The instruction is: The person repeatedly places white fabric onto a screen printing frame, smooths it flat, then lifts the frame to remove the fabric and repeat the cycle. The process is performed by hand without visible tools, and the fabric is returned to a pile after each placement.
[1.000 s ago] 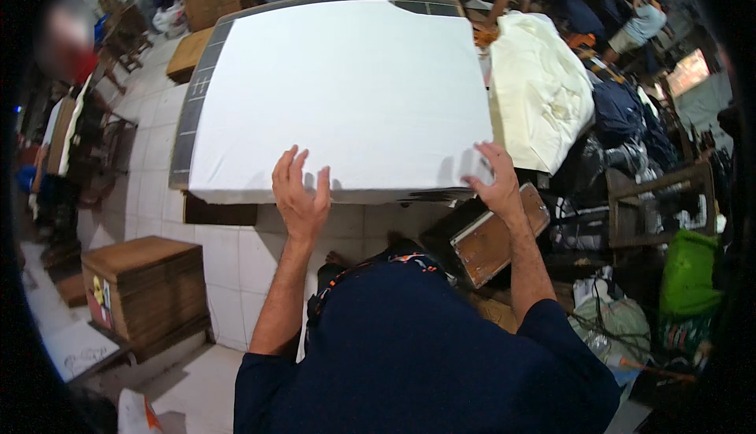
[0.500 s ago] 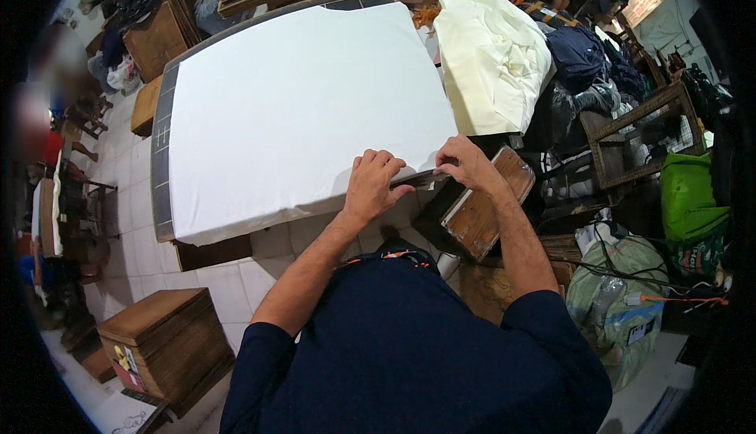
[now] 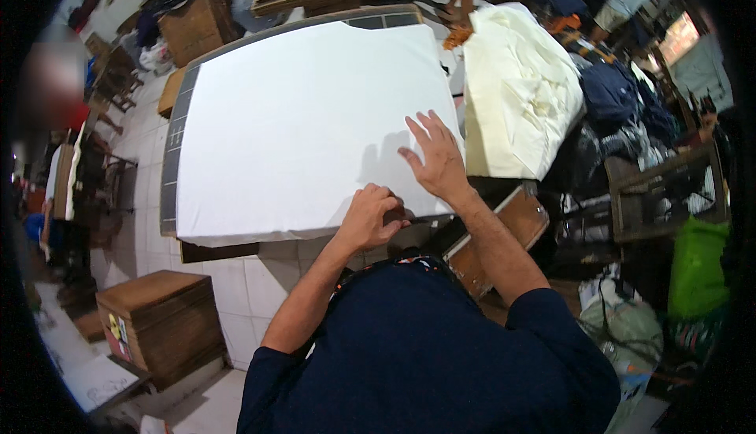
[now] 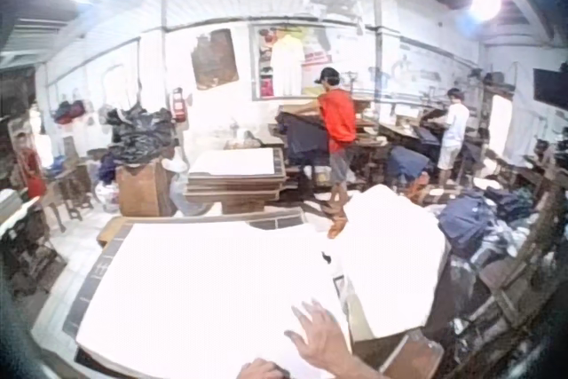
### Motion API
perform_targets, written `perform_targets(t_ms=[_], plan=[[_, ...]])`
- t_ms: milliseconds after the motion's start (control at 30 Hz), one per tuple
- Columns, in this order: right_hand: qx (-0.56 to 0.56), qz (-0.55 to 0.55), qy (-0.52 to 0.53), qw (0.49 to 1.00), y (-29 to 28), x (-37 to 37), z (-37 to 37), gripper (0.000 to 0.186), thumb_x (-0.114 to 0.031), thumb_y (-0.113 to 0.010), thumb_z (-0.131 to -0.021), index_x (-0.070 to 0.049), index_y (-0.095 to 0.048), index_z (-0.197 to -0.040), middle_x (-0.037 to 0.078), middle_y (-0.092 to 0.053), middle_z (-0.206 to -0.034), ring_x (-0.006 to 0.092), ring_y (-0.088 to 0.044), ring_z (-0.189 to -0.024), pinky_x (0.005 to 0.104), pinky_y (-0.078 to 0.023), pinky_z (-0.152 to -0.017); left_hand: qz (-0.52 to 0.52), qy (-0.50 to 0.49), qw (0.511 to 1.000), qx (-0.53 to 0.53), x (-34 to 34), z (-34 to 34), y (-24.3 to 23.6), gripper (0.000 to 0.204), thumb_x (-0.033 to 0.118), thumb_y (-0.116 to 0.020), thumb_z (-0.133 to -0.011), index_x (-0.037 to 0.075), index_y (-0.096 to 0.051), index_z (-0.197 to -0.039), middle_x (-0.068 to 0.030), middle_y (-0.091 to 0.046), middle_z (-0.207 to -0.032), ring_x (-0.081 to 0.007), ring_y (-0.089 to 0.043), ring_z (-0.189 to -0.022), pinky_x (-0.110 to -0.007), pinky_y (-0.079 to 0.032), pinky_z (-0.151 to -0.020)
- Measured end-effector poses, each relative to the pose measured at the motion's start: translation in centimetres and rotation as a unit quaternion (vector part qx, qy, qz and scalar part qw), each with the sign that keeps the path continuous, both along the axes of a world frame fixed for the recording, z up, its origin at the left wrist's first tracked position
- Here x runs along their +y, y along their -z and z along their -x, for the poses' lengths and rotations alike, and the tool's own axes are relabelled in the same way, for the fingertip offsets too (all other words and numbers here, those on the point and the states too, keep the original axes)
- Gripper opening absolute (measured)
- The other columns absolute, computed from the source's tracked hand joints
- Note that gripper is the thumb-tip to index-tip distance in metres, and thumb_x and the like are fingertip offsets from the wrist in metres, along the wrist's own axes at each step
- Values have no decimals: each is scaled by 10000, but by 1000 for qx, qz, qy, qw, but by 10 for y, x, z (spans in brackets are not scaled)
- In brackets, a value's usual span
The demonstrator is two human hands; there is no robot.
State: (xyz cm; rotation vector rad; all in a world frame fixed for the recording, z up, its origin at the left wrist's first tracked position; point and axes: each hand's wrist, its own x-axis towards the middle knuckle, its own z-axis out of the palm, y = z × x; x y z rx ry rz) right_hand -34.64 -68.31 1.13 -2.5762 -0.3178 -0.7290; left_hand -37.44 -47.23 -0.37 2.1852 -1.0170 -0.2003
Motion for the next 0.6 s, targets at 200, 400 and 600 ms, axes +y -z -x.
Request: perform_targets(t_ms=[200, 400, 600], plan=[[122, 138, 11, 983, 17, 7, -5, 657, -478, -540, -958, -83, -434, -1471, 227, -305, -1558, 395, -212, -1470, 549, -138, -1194, 16, -338, 929, -147, 94, -27, 17, 502, 317, -725, -869, 37, -606, -1268, -199, -541, -1374, -361, -399, -1370, -508, -281, -1138], [155, 160, 14, 975, 9, 14, -6, 655, -424, -579, -947, -110, -405, -1496, 197, -283, -1577, 370, -195, -1481, 526, -125, -1206, -246, -482, 833, -114, 270, -57, 29, 730, 516, -526, -961, 27, -390, -1485, -231, -305, -1565, -379, -242, -1471, -564, -143, -1186], [192, 121, 35, 973, 9, 20, -10, 630, -363, -605, -944, -100, -416, -1484, 198, -306, -1563, 377, -194, -1480, 530, -120, -1206, -273, -605, 744, -73, 377, -52, 33, 798, 566, -440, -972, 8, -299, -1524, -219, -259, -1591, -352, -189, -1495, -557, -71, -1198]])
